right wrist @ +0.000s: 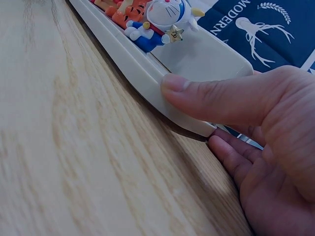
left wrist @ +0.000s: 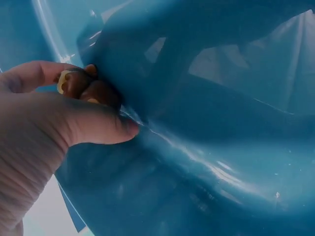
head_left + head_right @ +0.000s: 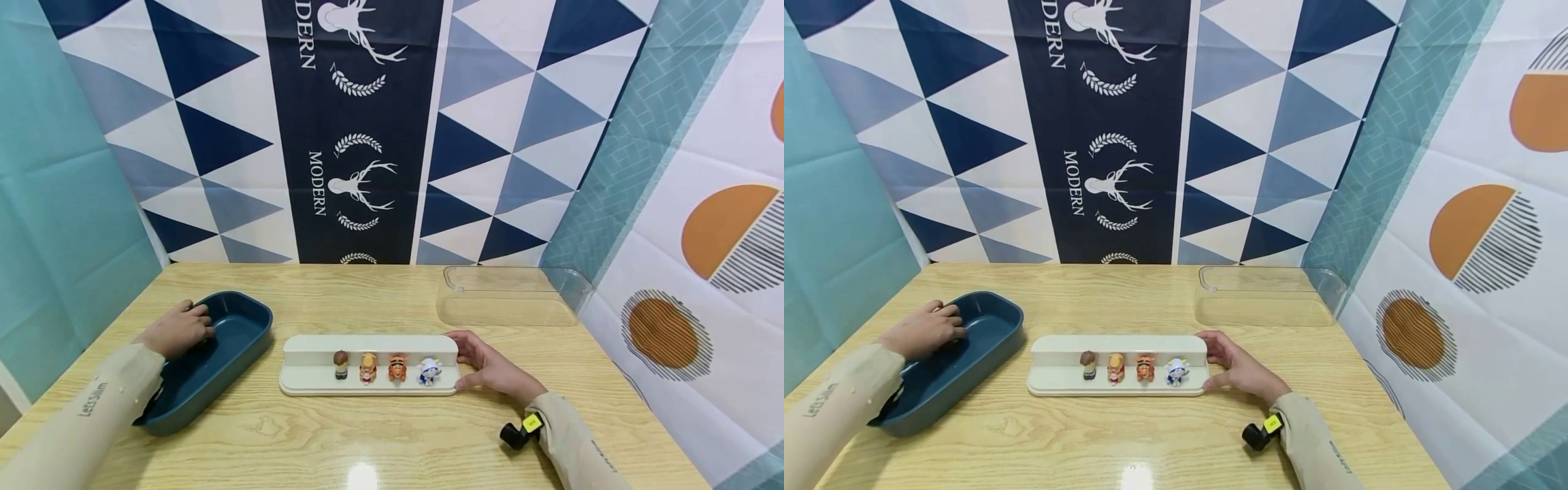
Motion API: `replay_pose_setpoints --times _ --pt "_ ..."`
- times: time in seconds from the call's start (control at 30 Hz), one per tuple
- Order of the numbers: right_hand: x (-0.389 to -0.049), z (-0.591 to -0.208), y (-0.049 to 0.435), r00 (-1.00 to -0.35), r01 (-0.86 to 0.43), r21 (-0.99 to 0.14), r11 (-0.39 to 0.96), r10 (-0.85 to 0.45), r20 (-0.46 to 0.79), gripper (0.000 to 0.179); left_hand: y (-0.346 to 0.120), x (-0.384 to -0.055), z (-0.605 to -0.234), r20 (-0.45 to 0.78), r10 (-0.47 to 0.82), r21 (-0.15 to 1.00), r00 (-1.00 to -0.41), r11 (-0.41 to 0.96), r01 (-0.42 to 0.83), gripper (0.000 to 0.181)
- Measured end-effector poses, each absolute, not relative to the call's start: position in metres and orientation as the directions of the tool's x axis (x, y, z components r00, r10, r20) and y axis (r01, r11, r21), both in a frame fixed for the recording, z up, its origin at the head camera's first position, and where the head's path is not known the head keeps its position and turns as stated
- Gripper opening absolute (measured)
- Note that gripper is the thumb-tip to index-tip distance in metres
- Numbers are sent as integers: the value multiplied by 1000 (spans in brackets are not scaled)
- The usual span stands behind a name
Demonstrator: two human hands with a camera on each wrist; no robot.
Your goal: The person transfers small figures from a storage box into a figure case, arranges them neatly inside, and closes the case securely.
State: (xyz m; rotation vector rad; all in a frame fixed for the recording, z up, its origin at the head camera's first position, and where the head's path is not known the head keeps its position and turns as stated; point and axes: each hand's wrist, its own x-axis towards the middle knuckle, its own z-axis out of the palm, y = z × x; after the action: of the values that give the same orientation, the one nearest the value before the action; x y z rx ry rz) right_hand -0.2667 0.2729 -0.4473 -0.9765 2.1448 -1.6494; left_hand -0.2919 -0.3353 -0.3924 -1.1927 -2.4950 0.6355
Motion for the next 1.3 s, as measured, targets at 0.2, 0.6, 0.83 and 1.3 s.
replay_pose_setpoints --times 0.2,0.6,0.83,1.3 --pt "-267 -448 273 -735 -357 -926 127 -650 194 85 -334 -290 -391 127 735 -431 -666 645 630 25" --pt "-269 -449 273 -731 -353 -928 119 -654 194 86 -323 -286 -373 287 463 -135 -838 886 443 48" --pt "-268 -448 273 -730 -356 -927 119 -654 196 85 -312 -286 -363 317 310 136 -896 920 367 55" --pt "-269 -450 274 -738 -340 -932 125 -650 182 85 -276 -279 -348 381 23 643 -924 712 283 63"
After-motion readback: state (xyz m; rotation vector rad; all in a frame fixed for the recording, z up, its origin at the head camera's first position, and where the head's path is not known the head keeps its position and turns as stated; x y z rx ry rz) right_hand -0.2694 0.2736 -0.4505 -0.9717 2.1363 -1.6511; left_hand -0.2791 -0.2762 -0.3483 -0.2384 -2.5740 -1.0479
